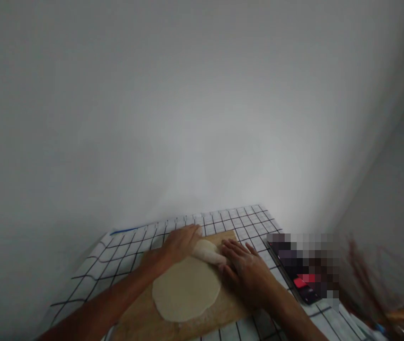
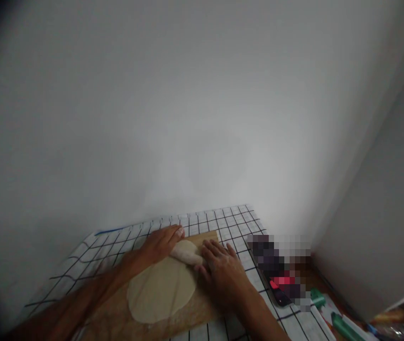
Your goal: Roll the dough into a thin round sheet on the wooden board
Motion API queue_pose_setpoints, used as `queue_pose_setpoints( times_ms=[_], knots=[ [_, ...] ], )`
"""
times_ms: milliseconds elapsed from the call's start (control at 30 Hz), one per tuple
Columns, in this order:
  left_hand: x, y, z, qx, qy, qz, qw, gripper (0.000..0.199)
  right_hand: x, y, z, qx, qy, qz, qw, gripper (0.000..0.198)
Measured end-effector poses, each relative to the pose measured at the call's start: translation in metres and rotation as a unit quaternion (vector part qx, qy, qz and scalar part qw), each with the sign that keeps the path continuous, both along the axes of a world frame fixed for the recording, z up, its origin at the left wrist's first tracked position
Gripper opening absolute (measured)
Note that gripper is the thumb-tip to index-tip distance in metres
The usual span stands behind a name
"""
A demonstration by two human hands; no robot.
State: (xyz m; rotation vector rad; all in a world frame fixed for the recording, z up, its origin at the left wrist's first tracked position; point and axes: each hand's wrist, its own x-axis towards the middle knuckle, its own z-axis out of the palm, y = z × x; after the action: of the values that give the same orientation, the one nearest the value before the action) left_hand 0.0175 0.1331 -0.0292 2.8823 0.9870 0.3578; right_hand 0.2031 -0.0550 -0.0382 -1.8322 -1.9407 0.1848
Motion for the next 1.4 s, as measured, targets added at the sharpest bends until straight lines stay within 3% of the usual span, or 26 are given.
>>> queue_pose_setpoints(
  times_ms=[167,300,500,700,900,1100,1267,1400],
  knots=[
    [0.083,0.043,0.007,-0.018,0.069,0.049,0.996,0.048,0.02,0.015,-0.013,0.024,-0.018,-0.135,0.99,0.041],
    [0.106,0.056,0.003,-0.003,0.078,0.058,0.995,0.042,0.029,0.018,-0.018,0.026,-0.014,-0.163,0.986,0.044],
    [0.067,0.04,-0.004,0.007,0.055,0.046,0.997,0.041,0.025,0.014,-0.012,0.032,0.0,-0.131,0.991,0.042],
    [0.014,-0.007,-0.012,0.087,-0.01,0.019,0.996,0.044,0.018,0.008,-0.001,-0.012,0.029,-0.032,0.999,0.041],
    [-0.041,-0.056,-0.023,0.119,0.012,0.014,0.993,0.049,0.014,-0.001,0.005,-0.032,0.039,0.074,0.996,0.056],
    [-0.068,-0.086,-0.023,0.133,0.01,0.0,0.991,0.051,0.002,0.004,0.005,-0.018,-0.042,-0.009,0.999,0.042],
    [-0.05,-0.07,-0.023,0.119,0.016,0.031,0.992,0.05,-0.001,0.019,0.0,0.011,-0.091,-0.084,0.992,0.045],
    [-0.033,-0.05,-0.026,0.115,0.015,0.059,0.992,0.051,0.008,0.044,0.003,-0.007,-0.107,-0.087,0.99,0.045]
  ],
)
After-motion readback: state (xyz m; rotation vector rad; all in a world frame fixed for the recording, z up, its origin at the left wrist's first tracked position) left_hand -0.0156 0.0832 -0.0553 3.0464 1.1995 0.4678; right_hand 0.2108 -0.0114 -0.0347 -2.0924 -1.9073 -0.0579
